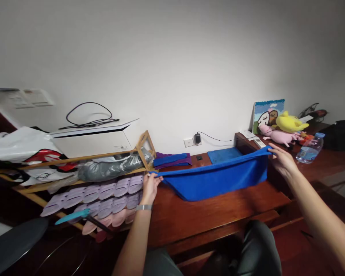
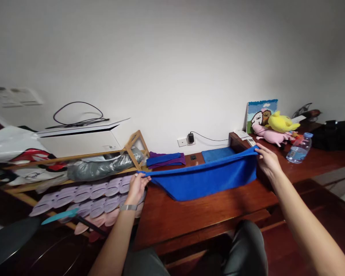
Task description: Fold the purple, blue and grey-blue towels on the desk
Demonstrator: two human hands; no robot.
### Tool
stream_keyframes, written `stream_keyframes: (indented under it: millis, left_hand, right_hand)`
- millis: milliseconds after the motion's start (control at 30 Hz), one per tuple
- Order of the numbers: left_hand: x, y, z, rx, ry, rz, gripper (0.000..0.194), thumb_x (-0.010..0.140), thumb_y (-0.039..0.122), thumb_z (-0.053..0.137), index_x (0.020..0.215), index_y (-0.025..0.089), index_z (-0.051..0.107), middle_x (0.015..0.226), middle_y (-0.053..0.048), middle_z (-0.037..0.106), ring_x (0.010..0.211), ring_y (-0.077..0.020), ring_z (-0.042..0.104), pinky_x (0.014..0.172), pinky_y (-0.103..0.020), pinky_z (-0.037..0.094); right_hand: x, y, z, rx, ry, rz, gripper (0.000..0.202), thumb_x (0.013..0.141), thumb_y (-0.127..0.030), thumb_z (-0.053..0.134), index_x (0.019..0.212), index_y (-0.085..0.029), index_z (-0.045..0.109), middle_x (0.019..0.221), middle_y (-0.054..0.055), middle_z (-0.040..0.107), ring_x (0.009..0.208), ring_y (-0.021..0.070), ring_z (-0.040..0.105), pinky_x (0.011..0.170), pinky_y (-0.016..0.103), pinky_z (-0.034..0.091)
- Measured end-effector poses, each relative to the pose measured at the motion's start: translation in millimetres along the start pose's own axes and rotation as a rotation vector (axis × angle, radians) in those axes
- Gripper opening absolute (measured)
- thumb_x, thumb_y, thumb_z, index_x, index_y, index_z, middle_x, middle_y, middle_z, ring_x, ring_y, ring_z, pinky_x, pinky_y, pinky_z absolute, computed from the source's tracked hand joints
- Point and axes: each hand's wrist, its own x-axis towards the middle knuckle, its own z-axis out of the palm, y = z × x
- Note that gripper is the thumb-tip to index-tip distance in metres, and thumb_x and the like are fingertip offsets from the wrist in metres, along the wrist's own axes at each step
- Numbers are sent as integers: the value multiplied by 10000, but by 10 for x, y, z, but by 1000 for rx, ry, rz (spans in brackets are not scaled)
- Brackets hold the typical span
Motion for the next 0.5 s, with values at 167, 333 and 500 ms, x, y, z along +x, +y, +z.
stream_keyframes:
  millis: [167,333,500]
  left_hand:
    - [-151,448,-145,-96,5,181,341,705,189,731,840,252,425,749,86,585,734,-120,651,789,-297,586]
    - [-585,-144,-625,-2,107,80,378,643,308,732,794,267,388,726,64,604,702,-158,667,690,-302,591]
    - [-915,-1059,-1050,351,132,-119,274,627,433,692,760,235,559,682,23,640,655,-219,673,631,-352,569]
  right_hand:
    - [46,-4,-37,81,-84,-54,468,592,-83,896,1035,-203,806,905,13,722,556,32,478,414,90,405]
    - [-183,695,-569,-42,-60,134,569,520,-180,941,1074,-229,821,725,-28,675,500,52,460,427,139,440]
    - [-341,1736,-1178,-268,7,253,353,444,-263,878,791,-225,829,821,54,770,695,208,675,575,274,559]
